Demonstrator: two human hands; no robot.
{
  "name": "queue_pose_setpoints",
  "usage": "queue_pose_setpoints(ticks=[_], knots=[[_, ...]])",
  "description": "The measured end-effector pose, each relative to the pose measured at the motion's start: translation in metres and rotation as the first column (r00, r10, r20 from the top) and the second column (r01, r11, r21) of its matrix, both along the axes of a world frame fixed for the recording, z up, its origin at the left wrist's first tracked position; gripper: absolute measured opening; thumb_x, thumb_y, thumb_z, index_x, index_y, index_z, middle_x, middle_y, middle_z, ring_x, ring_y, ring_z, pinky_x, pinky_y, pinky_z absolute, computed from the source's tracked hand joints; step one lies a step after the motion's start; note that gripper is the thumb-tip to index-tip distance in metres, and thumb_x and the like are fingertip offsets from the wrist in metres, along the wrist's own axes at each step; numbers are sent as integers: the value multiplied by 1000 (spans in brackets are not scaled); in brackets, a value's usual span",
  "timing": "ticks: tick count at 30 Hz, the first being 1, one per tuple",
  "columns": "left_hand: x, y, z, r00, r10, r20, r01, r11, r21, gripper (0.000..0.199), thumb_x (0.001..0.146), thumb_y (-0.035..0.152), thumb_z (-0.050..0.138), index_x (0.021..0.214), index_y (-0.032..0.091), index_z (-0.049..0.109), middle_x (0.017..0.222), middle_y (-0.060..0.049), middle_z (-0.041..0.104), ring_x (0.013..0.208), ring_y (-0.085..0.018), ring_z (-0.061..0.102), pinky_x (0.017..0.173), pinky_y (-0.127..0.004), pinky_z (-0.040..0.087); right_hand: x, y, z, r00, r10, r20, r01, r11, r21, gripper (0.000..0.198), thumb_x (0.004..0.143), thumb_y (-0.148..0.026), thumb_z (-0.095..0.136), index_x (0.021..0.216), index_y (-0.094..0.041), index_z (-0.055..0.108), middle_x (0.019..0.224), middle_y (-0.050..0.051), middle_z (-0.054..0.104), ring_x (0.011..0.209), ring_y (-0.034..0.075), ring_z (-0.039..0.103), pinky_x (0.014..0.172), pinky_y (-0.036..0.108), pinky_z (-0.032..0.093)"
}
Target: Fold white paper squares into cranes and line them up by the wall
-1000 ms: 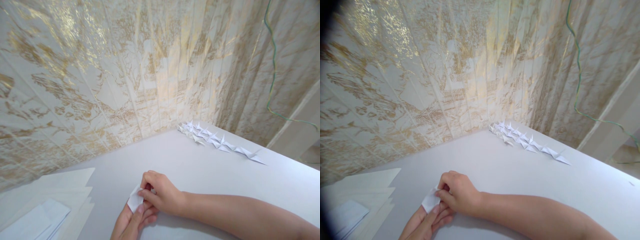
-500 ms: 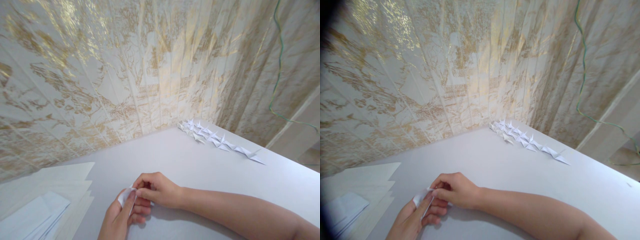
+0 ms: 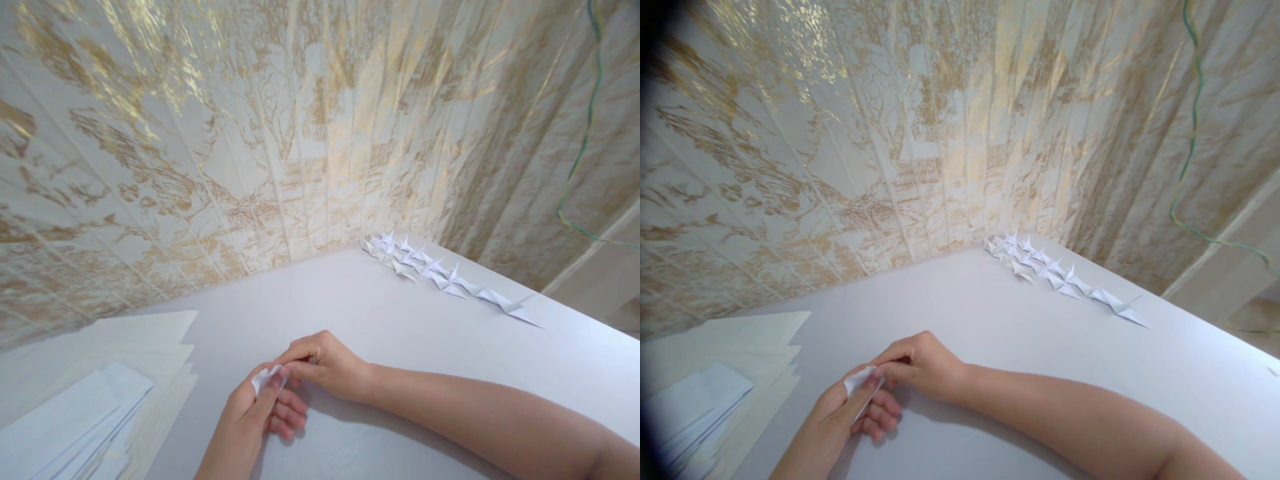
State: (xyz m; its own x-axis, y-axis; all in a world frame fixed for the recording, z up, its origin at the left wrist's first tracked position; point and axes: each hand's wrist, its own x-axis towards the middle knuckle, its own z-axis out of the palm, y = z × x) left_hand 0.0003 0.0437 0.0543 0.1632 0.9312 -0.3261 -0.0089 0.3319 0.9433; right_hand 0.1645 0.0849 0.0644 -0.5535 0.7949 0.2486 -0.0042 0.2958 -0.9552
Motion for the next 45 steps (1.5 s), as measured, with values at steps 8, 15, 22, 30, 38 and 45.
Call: queue_pose_setpoints(ticks=[8,15,22,30,38,45], knots=[[1,-5,15,999,-7,-33,6,1000,-12,54,68,68,68,78,16,61,52,-5,70,42,-15,63,42,-21,47,0,0,2,999,47,-27,-49,996,-75,55,84,-61,59,99,-12,78,65,1,60,59,10,49,60,23,42],[1,-4,14,1000,11,-15,-11,1000,9,53,67,67,69,77,16,61,48,-3,67,38,-14,59,39,-20,45,3,3,4,991,119,-66,-124,989,-86,63,86,-64,56,105,-7,75,64,1,55,60,11,47,59,24,39],[-1,-6,14,998,-38,-44,40,998,41,54,71,67,68,87,15,64,45,1,63,33,-12,53,36,-20,42,3,5,-1,986,139,-94,-153,975,-163,57,83,-60,64,109,-10,75,62,-1,55,58,9,45,58,24,37],[-1,-10,14,998,36,-48,-34,999,37,51,70,64,71,60,14,65,49,-4,65,41,-11,57,43,-20,46,3,5,3,995,36,-90,-34,999,17,53,85,-59,61,102,-11,77,74,4,63,68,13,55,68,26,45],[-2,-8,10,994,5,-109,1,999,54,54,68,66,70,54,15,63,45,-4,64,35,-11,54,38,-21,44,3,6,-1,999,42,-15,-38,974,225,54,91,-59,51,106,-14,76,77,6,65,72,14,60,70,24,47],[-1,-10,12,980,-32,-197,43,998,51,59,74,67,63,46,15,61,38,-4,58,30,-9,48,36,-19,37,4,5,2,999,49,20,-52,971,232,58,91,-62,48,103,-13,77,74,6,65,70,14,59,68,25,47]])
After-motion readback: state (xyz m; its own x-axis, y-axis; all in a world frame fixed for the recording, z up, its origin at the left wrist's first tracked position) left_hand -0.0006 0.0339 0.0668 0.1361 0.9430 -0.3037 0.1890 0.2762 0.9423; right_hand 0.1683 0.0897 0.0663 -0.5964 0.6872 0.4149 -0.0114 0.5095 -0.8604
